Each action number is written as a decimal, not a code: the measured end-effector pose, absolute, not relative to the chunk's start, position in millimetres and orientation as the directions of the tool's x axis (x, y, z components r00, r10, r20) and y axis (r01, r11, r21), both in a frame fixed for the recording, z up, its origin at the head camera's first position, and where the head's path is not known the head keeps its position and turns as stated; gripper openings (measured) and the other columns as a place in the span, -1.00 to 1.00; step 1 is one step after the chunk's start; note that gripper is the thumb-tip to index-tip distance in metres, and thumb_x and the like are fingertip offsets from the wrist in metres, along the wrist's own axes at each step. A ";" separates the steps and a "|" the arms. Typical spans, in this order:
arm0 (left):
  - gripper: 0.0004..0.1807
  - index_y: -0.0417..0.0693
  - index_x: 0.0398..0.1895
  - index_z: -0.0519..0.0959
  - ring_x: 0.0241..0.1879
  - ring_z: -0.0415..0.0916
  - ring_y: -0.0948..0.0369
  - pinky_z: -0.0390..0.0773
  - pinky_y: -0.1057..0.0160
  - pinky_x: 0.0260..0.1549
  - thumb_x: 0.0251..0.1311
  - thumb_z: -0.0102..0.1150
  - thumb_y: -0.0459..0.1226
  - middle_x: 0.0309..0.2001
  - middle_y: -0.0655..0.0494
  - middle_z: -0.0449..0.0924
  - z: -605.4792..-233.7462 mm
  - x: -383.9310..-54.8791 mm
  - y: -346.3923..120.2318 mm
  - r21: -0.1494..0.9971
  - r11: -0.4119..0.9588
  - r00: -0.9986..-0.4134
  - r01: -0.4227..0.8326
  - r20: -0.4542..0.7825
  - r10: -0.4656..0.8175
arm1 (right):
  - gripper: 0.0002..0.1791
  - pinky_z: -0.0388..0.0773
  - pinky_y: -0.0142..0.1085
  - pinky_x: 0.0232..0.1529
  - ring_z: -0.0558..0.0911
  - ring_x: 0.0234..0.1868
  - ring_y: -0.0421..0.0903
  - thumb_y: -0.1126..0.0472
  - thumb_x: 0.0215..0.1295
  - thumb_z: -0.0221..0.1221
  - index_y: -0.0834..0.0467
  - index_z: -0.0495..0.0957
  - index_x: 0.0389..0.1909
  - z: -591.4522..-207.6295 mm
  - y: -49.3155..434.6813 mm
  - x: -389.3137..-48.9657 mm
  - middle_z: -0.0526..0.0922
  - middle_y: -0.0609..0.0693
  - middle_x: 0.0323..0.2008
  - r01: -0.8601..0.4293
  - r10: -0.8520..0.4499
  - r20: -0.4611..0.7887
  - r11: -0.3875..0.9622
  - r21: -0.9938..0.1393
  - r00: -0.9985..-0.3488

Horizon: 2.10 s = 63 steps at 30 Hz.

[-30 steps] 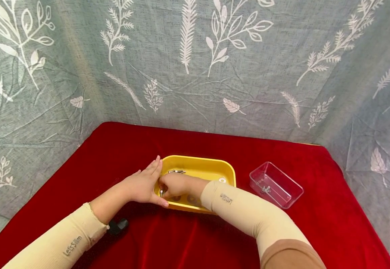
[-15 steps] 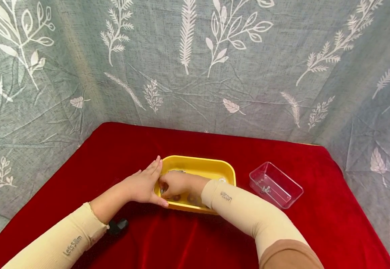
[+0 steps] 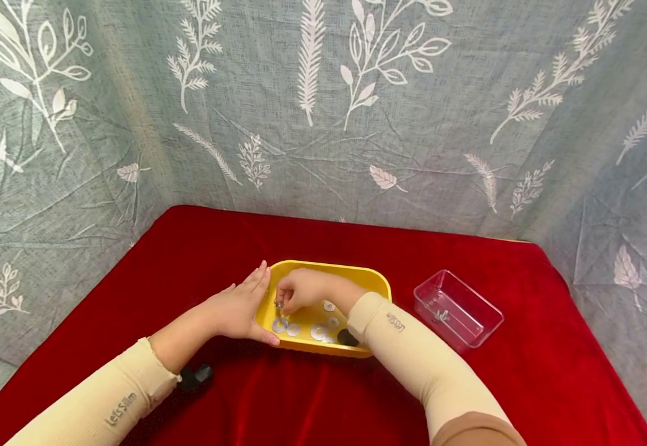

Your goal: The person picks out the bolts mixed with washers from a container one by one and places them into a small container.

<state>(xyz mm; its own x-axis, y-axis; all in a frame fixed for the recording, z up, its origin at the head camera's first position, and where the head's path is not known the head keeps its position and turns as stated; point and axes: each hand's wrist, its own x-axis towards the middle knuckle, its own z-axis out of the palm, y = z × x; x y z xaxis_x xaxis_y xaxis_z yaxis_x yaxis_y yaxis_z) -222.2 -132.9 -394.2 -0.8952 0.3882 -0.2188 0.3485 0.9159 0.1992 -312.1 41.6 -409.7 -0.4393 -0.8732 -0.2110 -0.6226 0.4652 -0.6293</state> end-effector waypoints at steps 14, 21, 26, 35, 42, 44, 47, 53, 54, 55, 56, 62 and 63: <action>0.52 -0.26 0.41 -0.31 0.41 -0.33 0.06 0.05 -0.19 0.19 -0.47 0.03 0.55 0.43 -0.13 -0.45 -395.6 -221.7 -132.6 0.204 0.918 -0.899 0.340 -0.215 0.381 | -0.85 0.52 -0.36 -0.23 0.58 -0.35 -0.18 0.30 0.12 0.25 0.22 0.57 -0.28 -374.9 63.3 -317.9 0.64 -0.04 -0.41 -0.458 -0.871 -0.118 0.361 -0.813 -0.477; 0.53 -0.26 0.41 -0.31 0.41 -0.31 0.06 0.06 -0.18 0.20 -0.49 0.04 0.56 0.43 -0.13 -0.45 -396.5 -221.8 -133.0 0.203 0.917 -0.901 0.342 -0.208 0.382 | -0.87 0.53 -0.35 -0.24 0.59 -0.33 -0.16 0.30 0.12 0.25 0.14 0.56 -0.29 -355.9 77.1 -320.8 0.62 -0.05 -0.40 -0.506 -0.851 -0.073 0.376 -0.776 -0.520; 0.53 -0.26 0.41 -0.31 0.41 -0.29 0.05 0.08 -0.17 0.19 -0.49 0.05 0.55 0.43 -0.13 -0.45 -398.4 -223.9 -133.0 0.198 0.919 -0.903 0.340 -0.202 0.378 | -0.89 0.53 -0.34 -0.25 0.59 -0.34 -0.15 0.28 0.11 0.26 0.13 0.58 -0.31 -344.0 91.4 -322.0 0.62 -0.04 -0.40 -0.522 -0.836 -0.041 0.379 -0.764 -0.547; 0.52 -0.24 0.41 -0.30 0.41 -0.30 0.07 0.05 -0.16 0.21 -0.48 0.07 0.54 0.43 -0.10 -0.44 -397.5 -221.9 -130.9 0.197 0.922 -0.906 0.334 -0.202 0.371 | -0.83 0.54 -0.22 -0.22 0.58 -0.29 0.02 0.27 0.12 0.26 0.23 0.56 -0.27 -326.7 131.1 -323.3 0.62 0.09 -0.36 -0.423 -0.760 -0.057 0.420 -0.803 -0.647; 0.51 -0.23 0.41 -0.31 0.41 -0.31 0.08 0.03 -0.16 0.21 -0.46 0.08 0.53 0.43 -0.08 -0.45 -397.2 -222.8 -129.4 0.200 0.923 -0.907 0.330 -0.202 0.369 | -0.78 0.56 -0.22 -0.21 0.59 -0.27 0.00 0.27 0.13 0.25 0.26 0.54 -0.21 -318.1 171.6 -324.6 0.61 0.08 -0.34 -0.367 -0.683 -0.063 0.465 -0.806 -0.728; 0.50 -0.23 0.42 -0.31 0.41 -0.31 0.08 0.03 -0.16 0.22 -0.45 0.08 0.53 0.43 -0.08 -0.45 -397.1 -222.9 -129.2 0.194 0.924 -0.907 0.330 -0.205 0.367 | -0.77 0.56 -0.25 -0.22 0.59 -0.26 0.01 0.25 0.13 0.25 0.25 0.54 -0.21 -317.8 182.2 -324.4 0.60 0.08 -0.34 -0.356 -0.665 -0.069 0.481 -0.801 -0.744; 0.49 -0.22 0.42 -0.30 0.41 -0.30 0.08 0.02 -0.17 0.22 -0.45 0.06 0.53 0.44 -0.07 -0.44 -397.2 -223.2 -129.0 0.180 0.925 -0.907 0.335 -0.202 0.368 | -0.76 0.56 -0.27 -0.24 0.59 -0.27 0.00 0.23 0.13 0.25 0.25 0.54 -0.21 -318.8 197.6 -323.1 0.59 0.08 -0.34 -0.355 -0.647 -0.066 0.497 -0.792 -0.760; 0.48 -0.22 0.42 -0.26 0.41 -0.30 0.06 0.02 -0.16 0.22 -0.44 0.02 0.55 0.44 -0.08 -0.42 -396.7 -223.7 -128.5 0.152 0.926 -0.908 0.345 -0.197 0.371 | -0.77 0.55 -0.31 -0.27 0.59 -0.32 -0.08 0.27 0.13 0.25 0.30 0.52 -0.22 -320.3 228.1 -318.0 0.59 0.08 -0.38 -0.353 -0.627 -0.046 0.496 -0.793 -0.778; 0.48 -0.21 0.42 -0.26 0.41 -0.30 0.06 0.02 -0.16 0.22 -0.44 0.02 0.55 0.44 -0.08 -0.41 -396.3 -223.6 -128.4 0.149 0.927 -0.908 0.345 -0.198 0.369 | -0.77 0.55 -0.31 -0.27 0.59 -0.32 -0.08 0.28 0.13 0.25 0.32 0.52 -0.22 -319.5 233.1 -316.6 0.58 0.09 -0.38 -0.347 -0.620 -0.048 0.500 -0.794 -0.783; 0.48 -0.21 0.42 -0.26 0.41 -0.30 0.05 0.01 -0.16 0.22 -0.44 0.02 0.55 0.44 -0.08 -0.41 -395.7 -223.3 -128.3 0.147 0.927 -0.908 0.344 -0.200 0.369 | -0.77 0.55 -0.32 -0.27 0.59 -0.32 -0.08 0.29 0.12 0.25 0.33 0.52 -0.23 -319.7 238.6 -316.1 0.58 0.09 -0.38 -0.342 -0.612 -0.049 0.504 -0.793 -0.789; 0.48 -0.21 0.42 -0.26 0.41 -0.31 0.05 0.01 -0.16 0.23 -0.44 0.01 0.56 0.44 -0.09 -0.40 -395.2 -223.1 -128.2 0.145 0.928 -0.908 0.344 -0.202 0.368 | -0.76 0.55 -0.33 -0.28 0.59 -0.32 -0.09 0.29 0.12 0.25 0.34 0.52 -0.23 -319.5 244.0 -315.1 0.58 0.10 -0.38 -0.339 -0.606 -0.047 0.506 -0.793 -0.794; 0.49 -0.21 0.42 -0.29 0.41 -0.32 0.05 -0.05 -0.17 0.24 -0.45 -0.03 0.57 0.43 -0.09 -0.42 -395.0 -223.6 -128.5 0.123 0.931 -0.908 0.344 -0.211 0.363 | -0.74 0.55 -0.33 -0.28 0.58 -0.33 -0.17 0.26 0.10 0.27 0.32 0.51 -0.24 -320.6 274.2 -309.5 0.58 0.07 -0.38 -0.325 -0.559 -0.052 0.551 -0.769 -0.827; 0.49 -0.22 0.42 -0.28 0.41 -0.32 0.04 -0.05 -0.18 0.23 -0.45 -0.03 0.57 0.43 -0.09 -0.41 -395.2 -223.5 -128.8 0.122 0.930 -0.907 0.347 -0.208 0.366 | -0.75 0.55 -0.32 -0.27 0.57 -0.33 -0.18 0.26 0.11 0.26 0.32 0.51 -0.24 -321.3 278.5 -308.5 0.58 0.06 -0.38 -0.323 -0.554 -0.056 0.561 -0.762 -0.831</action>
<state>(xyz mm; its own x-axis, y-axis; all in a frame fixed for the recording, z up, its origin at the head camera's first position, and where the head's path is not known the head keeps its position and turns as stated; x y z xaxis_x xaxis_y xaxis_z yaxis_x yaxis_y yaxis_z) -223.5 -128.8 -395.2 -0.9071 0.3656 -0.2085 0.3467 0.9300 0.1221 -308.5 278.5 -321.3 -0.8308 -0.5539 -0.0556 -0.3230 0.5610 -0.7622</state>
